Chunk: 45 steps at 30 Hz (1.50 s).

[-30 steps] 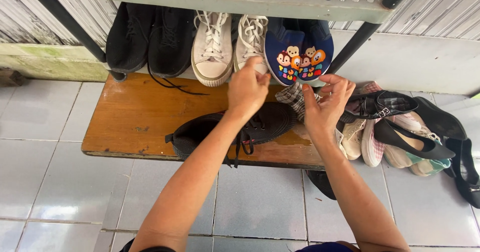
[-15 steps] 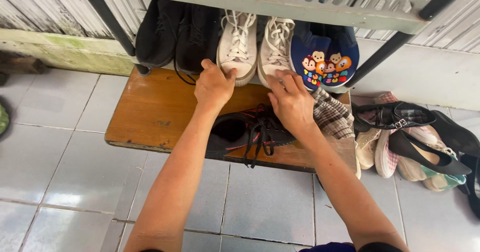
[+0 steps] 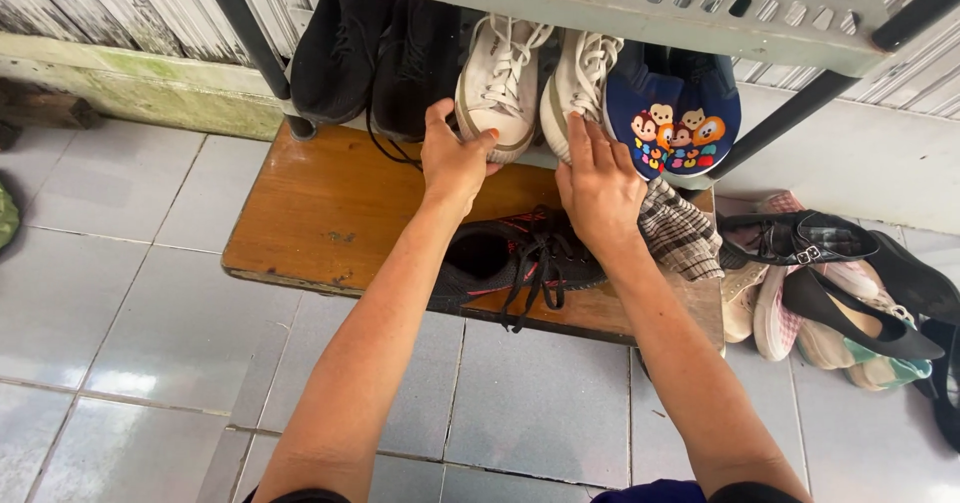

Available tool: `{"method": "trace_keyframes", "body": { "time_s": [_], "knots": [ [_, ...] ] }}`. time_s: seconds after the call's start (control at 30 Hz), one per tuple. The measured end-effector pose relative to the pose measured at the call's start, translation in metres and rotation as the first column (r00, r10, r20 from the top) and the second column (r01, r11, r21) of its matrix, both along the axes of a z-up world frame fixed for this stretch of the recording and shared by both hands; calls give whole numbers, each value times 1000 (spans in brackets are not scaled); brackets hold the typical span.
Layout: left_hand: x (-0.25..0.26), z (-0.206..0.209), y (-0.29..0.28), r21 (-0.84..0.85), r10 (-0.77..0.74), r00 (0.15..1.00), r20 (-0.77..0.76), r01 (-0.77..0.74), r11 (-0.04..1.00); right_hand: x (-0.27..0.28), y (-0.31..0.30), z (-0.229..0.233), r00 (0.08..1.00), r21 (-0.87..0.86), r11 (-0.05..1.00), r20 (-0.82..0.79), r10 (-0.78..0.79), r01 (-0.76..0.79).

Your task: The person wipes a white sneaker with a checkered cloth, places it on a shoe rack, then wipes a black sneaker and places it on the rack. They also briefly handle a pair of blue slippers with cartoon characters before returning to wipe the black sneaker again.

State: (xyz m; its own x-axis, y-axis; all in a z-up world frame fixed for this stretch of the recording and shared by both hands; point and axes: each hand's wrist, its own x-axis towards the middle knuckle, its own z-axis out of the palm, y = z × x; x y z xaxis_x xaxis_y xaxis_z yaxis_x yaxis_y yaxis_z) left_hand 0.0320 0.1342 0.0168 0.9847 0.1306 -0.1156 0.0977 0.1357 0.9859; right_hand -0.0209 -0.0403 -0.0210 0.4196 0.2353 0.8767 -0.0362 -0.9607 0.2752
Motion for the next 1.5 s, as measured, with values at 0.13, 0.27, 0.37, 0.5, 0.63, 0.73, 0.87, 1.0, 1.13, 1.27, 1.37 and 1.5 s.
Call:
{"method": "trace_keyframes", "body": {
  "time_s": [0.13, 0.27, 0.37, 0.5, 0.63, 0.73, 0.87, 1.0, 1.13, 1.27, 1.37, 1.5],
  "knots": [
    [-3, 6, 5, -64, -3, 999, 33, 5, 998, -1, 4, 2, 995, 80, 992, -24, 100, -98],
    [8, -2, 8, -278, -15, 999, -33, 5, 960, -6, 8, 7, 979, 173, 968, -67, 194, -180],
    [17, -18, 4, -266, 10, 1000, -16, -13, 964, -8, 9, 8, 966, 245, 946, -98, 239, -209],
    [-6, 0, 14, 207, 25, 957, 290, -88, 975, -6, 11, 2, 938, 359, 895, -124, 325, -263],
    [6, -21, 14, 459, 18, 946, 325, -174, 871, -1, 15, -2, 923, 391, 871, -116, 366, -296],
    [4, -20, 15, 499, 6, 954, 301, -163, 851, 0, 16, -8, 931, 343, 907, -179, 319, -245],
    [9, -21, 21, 506, 16, 969, 248, -143, 850, -2, 20, -5, 914, 357, 900, -218, 342, -251],
    [24, -29, 25, 467, 1, 987, 163, -78, 881, -3, 19, -4, 901, 402, 878, -225, 369, -259],
    [6, -10, 18, 211, 2, 989, 145, -33, 977, 10, 14, -10, 894, 448, 841, -172, 414, -303],
    [-3, -9, 17, 298, 53, 973, 223, -120, 947, 10, 23, -5, 864, 472, 816, -195, 465, -333],
    [-3, -13, 19, 371, 49, 970, 239, -138, 918, 5, 30, 5, 834, 494, 797, -225, 503, -347],
    [-7, -11, 19, 436, -29, 977, 211, -68, 897, -9, 30, 19, 750, 585, 694, -206, 629, -421]
  ]
}}
